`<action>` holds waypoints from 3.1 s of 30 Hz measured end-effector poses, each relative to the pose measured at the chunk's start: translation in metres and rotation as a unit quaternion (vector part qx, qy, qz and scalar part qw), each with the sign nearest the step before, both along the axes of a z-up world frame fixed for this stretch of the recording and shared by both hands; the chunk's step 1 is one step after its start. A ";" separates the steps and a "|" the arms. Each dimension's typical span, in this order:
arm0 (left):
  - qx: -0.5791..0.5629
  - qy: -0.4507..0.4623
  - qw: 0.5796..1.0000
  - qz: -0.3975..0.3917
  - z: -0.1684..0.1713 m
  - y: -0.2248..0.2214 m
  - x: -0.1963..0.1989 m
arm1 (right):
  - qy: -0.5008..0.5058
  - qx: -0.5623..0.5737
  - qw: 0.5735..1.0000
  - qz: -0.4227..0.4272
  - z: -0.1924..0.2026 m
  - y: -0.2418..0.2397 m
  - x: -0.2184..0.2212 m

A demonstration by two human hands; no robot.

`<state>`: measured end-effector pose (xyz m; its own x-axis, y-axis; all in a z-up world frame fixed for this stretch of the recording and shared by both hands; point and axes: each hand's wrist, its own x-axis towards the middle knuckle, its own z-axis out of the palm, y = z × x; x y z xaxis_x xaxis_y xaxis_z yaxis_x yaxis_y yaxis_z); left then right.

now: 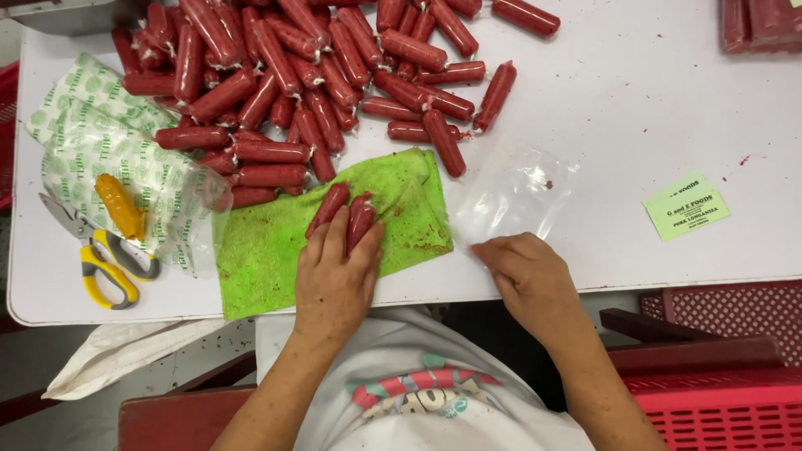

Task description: The person is manually picking up small red sausages from a large pile and placing them into clear plastic bags, organizing them neatly inside before setting the filled bags aside.

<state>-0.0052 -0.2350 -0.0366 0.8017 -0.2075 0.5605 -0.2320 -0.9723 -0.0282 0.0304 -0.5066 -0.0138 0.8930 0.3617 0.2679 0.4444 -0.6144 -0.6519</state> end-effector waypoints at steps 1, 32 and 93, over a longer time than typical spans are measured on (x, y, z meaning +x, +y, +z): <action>-0.016 0.009 1.000 0.001 -0.004 -0.001 -0.001 | 0.016 -0.016 1.000 0.011 0.002 0.000 -0.003; 0.058 0.202 0.977 -0.046 0.026 -0.050 0.046 | -0.068 0.048 0.992 -0.095 -0.021 -0.016 0.005; -0.479 0.281 0.823 -0.118 0.060 -0.058 0.141 | -0.094 0.056 0.988 -0.107 -0.042 -0.023 0.009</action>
